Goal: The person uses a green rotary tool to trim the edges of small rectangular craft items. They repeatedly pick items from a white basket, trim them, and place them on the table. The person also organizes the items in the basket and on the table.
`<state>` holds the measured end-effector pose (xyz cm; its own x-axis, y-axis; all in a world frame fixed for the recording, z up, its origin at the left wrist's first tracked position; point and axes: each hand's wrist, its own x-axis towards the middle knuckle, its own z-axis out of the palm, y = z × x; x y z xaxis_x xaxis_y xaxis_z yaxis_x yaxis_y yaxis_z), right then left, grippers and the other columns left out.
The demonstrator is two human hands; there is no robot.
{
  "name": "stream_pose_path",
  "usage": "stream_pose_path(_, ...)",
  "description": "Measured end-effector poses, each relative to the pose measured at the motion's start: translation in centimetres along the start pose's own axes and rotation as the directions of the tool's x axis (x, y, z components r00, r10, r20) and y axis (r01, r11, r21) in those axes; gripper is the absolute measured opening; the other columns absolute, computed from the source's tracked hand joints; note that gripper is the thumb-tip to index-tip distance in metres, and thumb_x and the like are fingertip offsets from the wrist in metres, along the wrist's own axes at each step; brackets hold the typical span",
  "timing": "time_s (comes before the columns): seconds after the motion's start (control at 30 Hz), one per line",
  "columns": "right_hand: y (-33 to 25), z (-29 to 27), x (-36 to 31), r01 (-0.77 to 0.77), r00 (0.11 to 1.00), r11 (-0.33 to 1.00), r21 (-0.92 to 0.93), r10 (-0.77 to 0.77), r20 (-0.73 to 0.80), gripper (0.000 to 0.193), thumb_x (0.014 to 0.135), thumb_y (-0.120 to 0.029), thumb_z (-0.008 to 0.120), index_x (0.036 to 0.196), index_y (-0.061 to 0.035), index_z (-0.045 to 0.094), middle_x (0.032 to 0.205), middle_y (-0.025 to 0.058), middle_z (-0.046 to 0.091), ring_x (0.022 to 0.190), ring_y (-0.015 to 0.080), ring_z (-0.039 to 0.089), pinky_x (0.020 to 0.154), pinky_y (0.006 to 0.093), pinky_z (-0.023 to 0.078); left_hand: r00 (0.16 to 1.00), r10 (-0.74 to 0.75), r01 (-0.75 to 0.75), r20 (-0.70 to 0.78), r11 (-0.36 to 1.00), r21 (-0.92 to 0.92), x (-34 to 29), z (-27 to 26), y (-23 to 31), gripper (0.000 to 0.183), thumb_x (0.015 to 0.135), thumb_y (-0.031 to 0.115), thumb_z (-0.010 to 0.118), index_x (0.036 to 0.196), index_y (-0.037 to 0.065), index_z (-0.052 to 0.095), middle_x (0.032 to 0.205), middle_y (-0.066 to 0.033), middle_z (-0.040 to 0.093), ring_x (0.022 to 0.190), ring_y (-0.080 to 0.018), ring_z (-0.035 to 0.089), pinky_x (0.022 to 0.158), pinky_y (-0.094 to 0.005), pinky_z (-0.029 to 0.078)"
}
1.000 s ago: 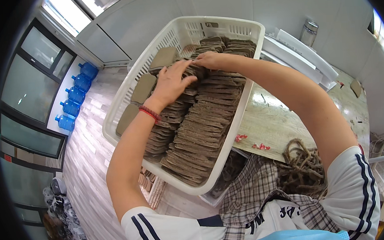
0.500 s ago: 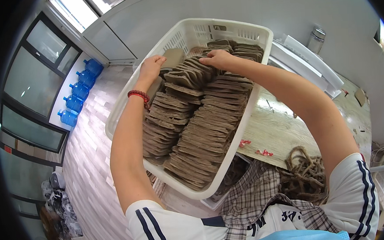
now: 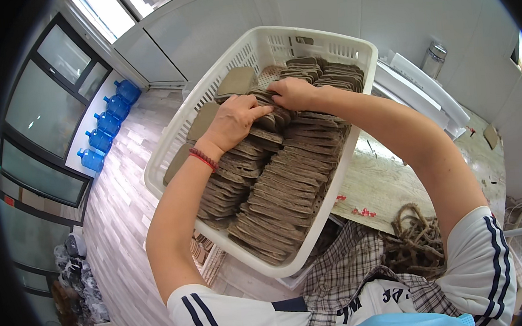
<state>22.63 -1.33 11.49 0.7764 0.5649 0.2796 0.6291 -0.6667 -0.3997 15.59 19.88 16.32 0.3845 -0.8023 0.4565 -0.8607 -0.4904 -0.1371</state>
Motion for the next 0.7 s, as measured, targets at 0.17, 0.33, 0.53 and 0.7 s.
stream_pose_path(0.17, -2.1, -0.2, 0.5, -0.095, 0.989, 0.994, -0.046, 0.099, 0.113, 0.032, 0.087, -0.027, 0.054, 0.111, -0.0095, 0.064, 0.105, 0.0172, 0.067, 0.103, 0.0342, 0.062, 0.087, 0.0439, 0.049, 0.993, -0.035, 0.013, 0.112, 0.981, 0.192, -1.4, -0.6, 1.2, 0.045, 0.078, 0.000, 0.055, 0.118, 0.017, 0.065, 0.087, -0.0060, 0.057, 0.079, -0.0243, 0.058, 0.072, -0.0351, 0.047)
stream_pose_path(0.33, 0.6, -1.6, 1.6, -0.154, 0.965, 0.988, 0.023, 0.146, 0.216, 0.049, 0.086, -0.038, 0.057, 0.124, -0.0060, 0.059, 0.120, 0.0190, 0.062, 0.113, 0.0351, 0.057, 0.096, 0.0412, 0.044, 0.909, -0.288, 0.292, 0.301, 0.956, 0.032, 0.2, -1.4, 0.8, 0.058, 0.075, -0.005, 0.052, 0.129, 0.016, 0.057, 0.099, -0.0117, 0.056, 0.093, -0.0304, 0.058, 0.084, -0.0396, 0.046)
stream_pose_path(0.53, -0.4, -3.0, 1.0, -0.315, 0.925, 0.949, 0.030, 0.299, 0.234, 0.076, 0.084, -0.052, 0.061, 0.134, 0.0029, 0.048, 0.131, 0.0243, 0.053, 0.124, 0.0359, 0.050, 0.104, 0.0392, 0.040, 0.783, -0.563, 0.621, 0.264, 0.706, -0.340, -1.0, -2.4, -3.7, 0.052, 0.078, -0.003, 0.053, 0.128, 0.010, 0.057, 0.109, -0.0089, 0.059, 0.108, -0.0224, 0.057, 0.093, -0.0317, 0.045)
stream_pose_path(0.7, 0.0, -3.2, 0.4, -0.358, 0.934, 0.924, 0.134, 0.357, 0.029, 0.072, 0.081, -0.054, 0.062, 0.129, -0.0007, 0.053, 0.128, 0.0249, 0.056, 0.121, 0.0359, 0.052, 0.103, 0.0391, 0.041, 0.419, -0.877, 0.828, 0.235, 0.262, -0.496, -0.8, -0.5, -9.5, 0.031, 0.087, 0.011, 0.061, 0.116, 0.001, 0.063, 0.084, -0.0023, 0.058, 0.078, -0.0122, 0.054, 0.068, -0.0277, 0.045)
